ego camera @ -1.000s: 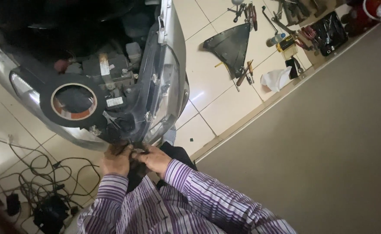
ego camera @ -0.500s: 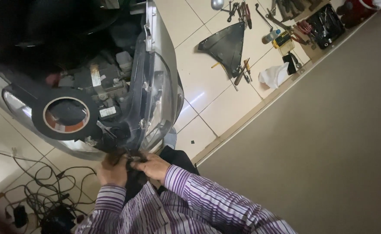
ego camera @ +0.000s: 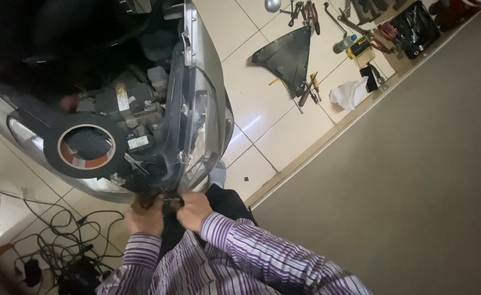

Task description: Applying green adhesive tape to the edges of a motorcycle panel and cutting it to fit using scissors.

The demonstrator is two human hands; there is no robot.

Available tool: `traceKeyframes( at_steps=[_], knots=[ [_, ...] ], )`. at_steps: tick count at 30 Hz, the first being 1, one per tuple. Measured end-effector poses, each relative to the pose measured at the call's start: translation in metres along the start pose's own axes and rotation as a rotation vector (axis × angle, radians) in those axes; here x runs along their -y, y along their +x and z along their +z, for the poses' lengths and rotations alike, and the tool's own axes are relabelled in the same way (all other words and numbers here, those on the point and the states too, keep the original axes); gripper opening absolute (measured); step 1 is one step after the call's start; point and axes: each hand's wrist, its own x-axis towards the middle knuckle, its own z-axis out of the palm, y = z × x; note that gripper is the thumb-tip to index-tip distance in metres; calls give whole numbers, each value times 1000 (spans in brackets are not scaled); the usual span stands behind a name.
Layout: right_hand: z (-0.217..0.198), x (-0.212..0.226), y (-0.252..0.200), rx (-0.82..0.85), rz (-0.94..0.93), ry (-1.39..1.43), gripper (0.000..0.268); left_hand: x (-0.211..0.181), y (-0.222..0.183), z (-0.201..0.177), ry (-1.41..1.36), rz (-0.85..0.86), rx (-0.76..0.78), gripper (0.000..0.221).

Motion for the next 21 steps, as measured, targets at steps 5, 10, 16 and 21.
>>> traceKeyframes(
  at_steps=[5, 10, 16, 21],
  knots=[
    [54, 60, 0, 11, -539, -1675, 27, -12, -4, -12, 208, 114, 12, 44],
    [83, 99, -13, -54, -508, -1817, 27, -19, -16, -24, 52, 92, -5, 38],
    [73, 109, -11, 22, -402, -1256, 18, 4, 5, -6, -42, 116, -14, 42],
    [86, 126, -13, 36, -491, -1650, 14, -4, -1, -7, 22, 142, -2, 46]
  ],
)
